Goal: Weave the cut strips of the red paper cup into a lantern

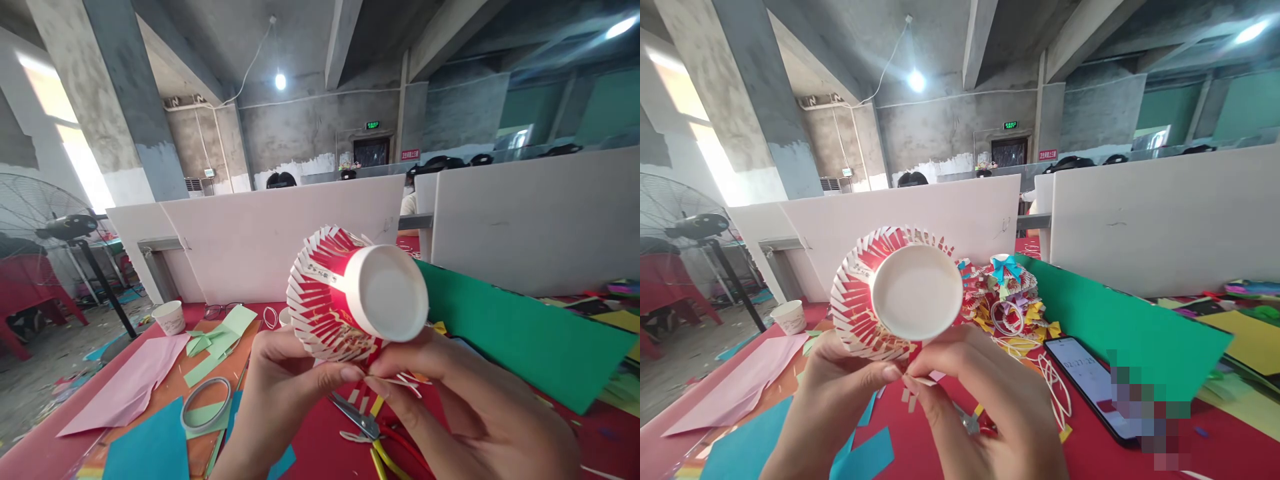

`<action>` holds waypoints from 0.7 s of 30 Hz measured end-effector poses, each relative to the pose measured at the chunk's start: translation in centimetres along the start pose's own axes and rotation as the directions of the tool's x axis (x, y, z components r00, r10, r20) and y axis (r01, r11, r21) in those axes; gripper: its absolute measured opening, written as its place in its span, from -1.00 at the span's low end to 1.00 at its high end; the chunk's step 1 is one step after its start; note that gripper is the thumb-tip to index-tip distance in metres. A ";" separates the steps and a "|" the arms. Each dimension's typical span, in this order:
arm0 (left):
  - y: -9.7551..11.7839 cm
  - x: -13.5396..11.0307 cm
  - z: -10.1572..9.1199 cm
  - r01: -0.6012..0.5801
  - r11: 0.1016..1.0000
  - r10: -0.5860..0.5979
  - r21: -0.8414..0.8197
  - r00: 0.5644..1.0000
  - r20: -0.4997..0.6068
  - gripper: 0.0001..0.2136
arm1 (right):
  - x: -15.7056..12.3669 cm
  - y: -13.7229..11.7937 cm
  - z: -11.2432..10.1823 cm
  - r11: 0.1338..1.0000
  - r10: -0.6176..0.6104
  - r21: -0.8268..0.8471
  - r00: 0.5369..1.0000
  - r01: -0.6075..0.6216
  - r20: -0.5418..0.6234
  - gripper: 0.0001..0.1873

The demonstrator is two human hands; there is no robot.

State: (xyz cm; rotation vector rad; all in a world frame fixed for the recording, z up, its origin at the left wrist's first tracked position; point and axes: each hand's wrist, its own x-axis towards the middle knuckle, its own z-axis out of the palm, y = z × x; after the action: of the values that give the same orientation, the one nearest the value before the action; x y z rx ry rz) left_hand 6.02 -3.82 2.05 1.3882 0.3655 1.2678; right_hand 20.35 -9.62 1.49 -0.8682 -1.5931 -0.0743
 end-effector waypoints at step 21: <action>-0.2 -0.4 2.4 0.075 0.949 -0.148 -0.306 0.964 -0.222 -0.92 | -0.5 1.0 -0.4 0.995 0.089 0.038 0.996 -0.089 -0.020 -0.82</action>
State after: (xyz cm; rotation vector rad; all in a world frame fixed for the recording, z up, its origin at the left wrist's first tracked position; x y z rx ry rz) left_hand 7.94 -5.34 2.33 0.9493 0.3981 1.3402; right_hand 21.20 -9.32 0.75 -0.9050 -1.5286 0.0091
